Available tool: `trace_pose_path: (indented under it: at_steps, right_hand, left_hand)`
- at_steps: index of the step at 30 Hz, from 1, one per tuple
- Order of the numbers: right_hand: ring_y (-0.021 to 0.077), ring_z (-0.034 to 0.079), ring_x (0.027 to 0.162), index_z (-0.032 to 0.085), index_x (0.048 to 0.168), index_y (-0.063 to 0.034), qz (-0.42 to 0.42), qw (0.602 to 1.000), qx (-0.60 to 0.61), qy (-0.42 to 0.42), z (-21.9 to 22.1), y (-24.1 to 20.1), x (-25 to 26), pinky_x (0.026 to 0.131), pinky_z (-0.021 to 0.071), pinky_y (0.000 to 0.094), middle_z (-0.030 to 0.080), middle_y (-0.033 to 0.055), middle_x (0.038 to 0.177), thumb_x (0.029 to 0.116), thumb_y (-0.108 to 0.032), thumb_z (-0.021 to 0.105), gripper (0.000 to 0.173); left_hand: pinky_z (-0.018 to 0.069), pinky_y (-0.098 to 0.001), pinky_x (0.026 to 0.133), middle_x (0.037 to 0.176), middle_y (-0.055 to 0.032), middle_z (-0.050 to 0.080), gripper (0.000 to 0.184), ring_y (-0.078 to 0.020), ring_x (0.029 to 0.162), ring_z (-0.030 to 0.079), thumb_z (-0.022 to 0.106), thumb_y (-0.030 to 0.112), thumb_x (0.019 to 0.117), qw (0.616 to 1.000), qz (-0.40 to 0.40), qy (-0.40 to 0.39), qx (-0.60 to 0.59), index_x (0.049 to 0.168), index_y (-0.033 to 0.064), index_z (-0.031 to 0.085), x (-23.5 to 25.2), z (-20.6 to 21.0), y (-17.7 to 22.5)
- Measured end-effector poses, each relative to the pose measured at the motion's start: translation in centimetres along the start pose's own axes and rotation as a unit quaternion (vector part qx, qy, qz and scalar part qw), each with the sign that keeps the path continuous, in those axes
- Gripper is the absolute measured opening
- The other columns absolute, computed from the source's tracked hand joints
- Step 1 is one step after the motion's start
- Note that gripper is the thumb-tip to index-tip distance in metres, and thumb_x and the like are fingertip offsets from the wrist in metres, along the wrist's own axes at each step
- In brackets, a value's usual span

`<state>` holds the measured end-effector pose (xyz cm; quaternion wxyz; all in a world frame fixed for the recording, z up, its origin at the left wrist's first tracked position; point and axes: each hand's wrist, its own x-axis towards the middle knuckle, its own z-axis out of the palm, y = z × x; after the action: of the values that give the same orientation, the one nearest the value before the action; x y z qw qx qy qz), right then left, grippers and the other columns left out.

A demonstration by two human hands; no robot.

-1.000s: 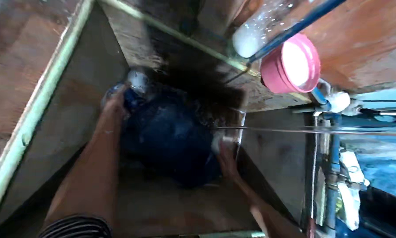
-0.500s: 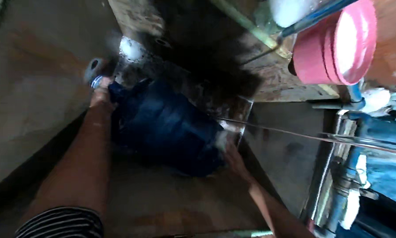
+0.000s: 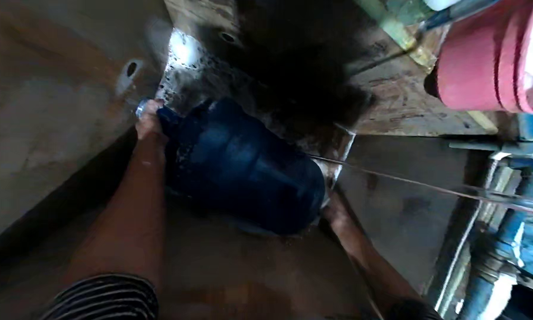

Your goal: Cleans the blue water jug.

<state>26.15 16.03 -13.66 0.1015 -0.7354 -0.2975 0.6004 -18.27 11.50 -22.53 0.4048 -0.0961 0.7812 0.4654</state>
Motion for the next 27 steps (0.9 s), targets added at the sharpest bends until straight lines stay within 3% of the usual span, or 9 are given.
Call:
trace_pose_path:
  at_steps: [2,3,6,8,12,16,19,23,27]
  right_hand:
    - [0.0177,0.063,0.113,0.047,0.137,0.0200,-0.100,0.965,-0.234,-0.066,0.9,1.2,-0.9,0.093,0.0502,0.0205,0.062,0.0284,0.129,0.1096,-0.006,0.038,0.039]
    - [0.0117,0.057,0.120,0.046,0.144,0.0106,0.060,0.942,-0.314,-0.100,3.2,-2.1,-2.9,0.103,0.0430,0.0216,0.059,0.0192,0.139,0.1106,-0.004,0.038,0.037]
    - [0.0038,0.062,0.090,0.053,0.132,0.0050,0.052,0.959,-0.223,-0.166,1.0,1.4,-5.2,0.079,0.0539,0.0184,0.065,0.0080,0.107,0.1091,-0.009,0.038,0.031]
    - [0.0066,0.062,0.083,0.056,0.129,0.0010,0.009,0.983,-0.175,-0.050,0.0,0.1,-5.6,0.072,0.0550,0.0247,0.064,0.0062,0.100,0.1118,-0.019,0.038,0.032]
    - [0.0442,0.057,0.126,0.048,0.145,0.0090,-0.116,0.931,-0.312,0.151,0.5,-2.7,-5.4,0.108,0.0431,0.0569,0.058,0.0338,0.135,0.1107,-0.016,0.040,0.043]
    - [0.0465,0.059,0.125,0.055,0.141,0.0052,-0.121,0.909,-0.362,0.169,0.6,-2.4,-6.1,0.107,0.0433,0.0608,0.061,0.0315,0.133,0.1104,-0.022,0.043,0.042]
    - [0.0442,0.060,0.123,0.059,0.136,0.0064,-0.180,0.937,-0.254,0.157,-0.8,-3.6,-8.5,0.106,0.0443,0.0594,0.062,0.0316,0.130,0.1089,-0.023,0.049,0.041]
    - [0.0190,0.063,0.107,0.059,0.130,0.0078,-0.303,0.949,0.001,0.085,0.3,-10.2,-12.6,0.096,0.0512,0.0360,0.065,0.0203,0.122,0.1111,-0.016,0.039,0.037]
    - [0.0197,0.063,0.081,0.053,0.133,-0.0004,-0.352,0.919,0.177,0.017,1.8,-17.8,-15.2,0.072,0.0559,0.0390,0.064,0.0151,0.102,0.1103,-0.026,0.042,0.036]
  left_hand:
    - [0.0508,-0.0374,0.089,0.122,-0.0086,0.062,0.046,-0.0146,0.104,0.060,0.059,0.038,0.0990,1.000,-0.011,0.012,-0.009,0.134,0.0074,0.056,0.1,0.2,-0.3]
    - [0.0513,-0.0377,0.088,0.119,-0.0084,0.062,0.045,-0.0148,0.102,0.060,0.060,0.038,0.0983,1.000,-0.002,0.019,0.002,0.131,0.0076,0.058,0.4,-0.1,-0.3]
    - [0.0507,-0.0361,0.091,0.119,-0.0092,0.063,0.039,-0.0133,0.103,0.060,0.058,0.031,0.1011,0.998,0.050,0.012,0.023,0.130,0.0049,0.059,0.8,-1.1,0.9]
    - [0.0502,-0.0351,0.084,0.110,-0.0073,0.061,0.034,-0.0123,0.094,0.058,0.056,0.030,0.1014,0.998,0.058,0.011,-0.024,0.124,0.0049,0.059,0.2,-1.1,1.9]
    - [0.0518,-0.0399,0.086,0.114,-0.0106,0.062,0.044,-0.0169,0.097,0.060,0.057,0.035,0.0989,0.993,0.067,0.012,-0.099,0.130,0.0042,0.057,-3.8,0.0,4.1]
    - [0.0536,-0.0361,0.073,0.094,-0.0051,0.063,0.033,-0.0122,0.079,0.060,0.061,0.031,0.0973,0.976,0.163,-0.001,-0.146,0.116,0.0039,0.062,-9.4,0.3,9.6]
    - [0.0554,-0.0345,0.073,0.097,-0.0063,0.064,0.039,-0.0117,0.079,0.062,0.067,0.026,0.0945,0.955,0.238,-0.044,-0.171,0.124,0.0014,0.058,-13.9,0.9,13.0]
    - [0.0564,-0.0376,0.091,0.115,-0.0162,0.066,0.056,-0.0180,0.100,0.066,0.076,0.015,0.0875,0.912,0.370,-0.143,-0.107,0.133,-0.0058,0.052,-23.3,3.9,14.6]
    - [0.0523,-0.0543,0.098,0.120,-0.0263,0.065,0.067,-0.0354,0.111,0.065,0.083,0.022,0.0860,0.861,0.435,-0.247,0.087,0.139,-0.0029,0.050,-31.6,7.0,11.6]
